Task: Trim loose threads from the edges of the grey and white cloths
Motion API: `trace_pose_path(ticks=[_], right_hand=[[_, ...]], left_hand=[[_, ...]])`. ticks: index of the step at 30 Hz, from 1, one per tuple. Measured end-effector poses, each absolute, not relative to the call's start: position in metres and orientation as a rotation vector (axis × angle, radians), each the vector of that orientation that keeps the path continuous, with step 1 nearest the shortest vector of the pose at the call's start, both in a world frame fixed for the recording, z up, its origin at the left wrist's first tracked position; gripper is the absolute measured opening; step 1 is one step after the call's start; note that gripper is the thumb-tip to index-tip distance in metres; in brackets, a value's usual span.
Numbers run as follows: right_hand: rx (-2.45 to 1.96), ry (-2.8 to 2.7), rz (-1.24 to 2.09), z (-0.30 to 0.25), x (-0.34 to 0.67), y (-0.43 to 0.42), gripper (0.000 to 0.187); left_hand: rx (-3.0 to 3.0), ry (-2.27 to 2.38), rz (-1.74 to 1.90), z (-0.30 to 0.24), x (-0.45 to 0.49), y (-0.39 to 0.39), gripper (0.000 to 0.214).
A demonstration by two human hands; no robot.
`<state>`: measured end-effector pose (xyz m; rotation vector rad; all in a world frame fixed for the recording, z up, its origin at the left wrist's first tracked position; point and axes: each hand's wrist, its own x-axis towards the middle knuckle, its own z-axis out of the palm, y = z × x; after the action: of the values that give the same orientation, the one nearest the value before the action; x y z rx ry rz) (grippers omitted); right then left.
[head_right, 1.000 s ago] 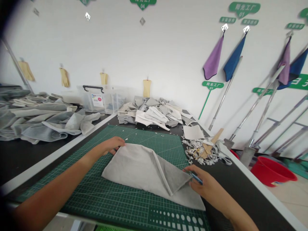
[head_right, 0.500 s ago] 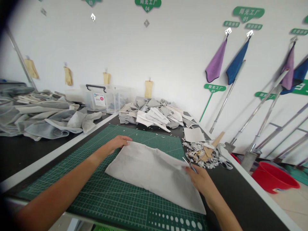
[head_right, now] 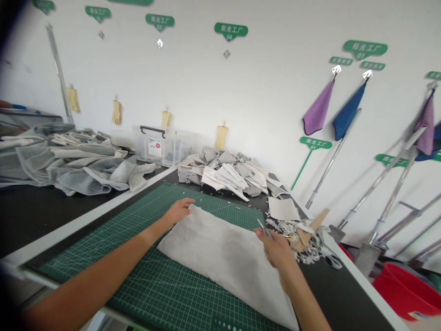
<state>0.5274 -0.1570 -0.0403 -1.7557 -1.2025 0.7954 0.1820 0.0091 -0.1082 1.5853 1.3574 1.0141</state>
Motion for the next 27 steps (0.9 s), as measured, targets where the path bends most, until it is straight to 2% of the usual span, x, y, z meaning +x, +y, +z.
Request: trace_pose_path(ticks=[3,7,14,21,24,27], right_hand=[[-1.666,-1.585,0.692,-0.032,0.469,-0.124,0.038],[-1.558,-1.887,0.482,-0.031,0.398,-0.079,0.029],[-1.649,-1.864,0.4,-0.073,0.355,-0.038,0.035],[-1.624,-1.938,0.323,-0.094,0.361,-0.043,0.035],[-1.639,-1.969,0.286,-0.093,0.359,-0.046,0.033],[-1.649,-1.979,0.265,-0.093,0.359,-0.047,0.031]], left_hand=[[1.576,1.348,1.058,-0.108,0.184,0.007,0.061],[1.582,1.303,1.094,-0.103,0.184,0.001,0.052],[1.623,1.274,1.168,-0.104,0.182,0.001,0.036],[1.752,1.17,1.22,-0.108,0.184,0.005,0.033],[1.915,1.322,1.105,-0.102,0.176,0.005,0.03],[2.113,1.753,0.975,-0.097,0.147,0.011,0.037]])
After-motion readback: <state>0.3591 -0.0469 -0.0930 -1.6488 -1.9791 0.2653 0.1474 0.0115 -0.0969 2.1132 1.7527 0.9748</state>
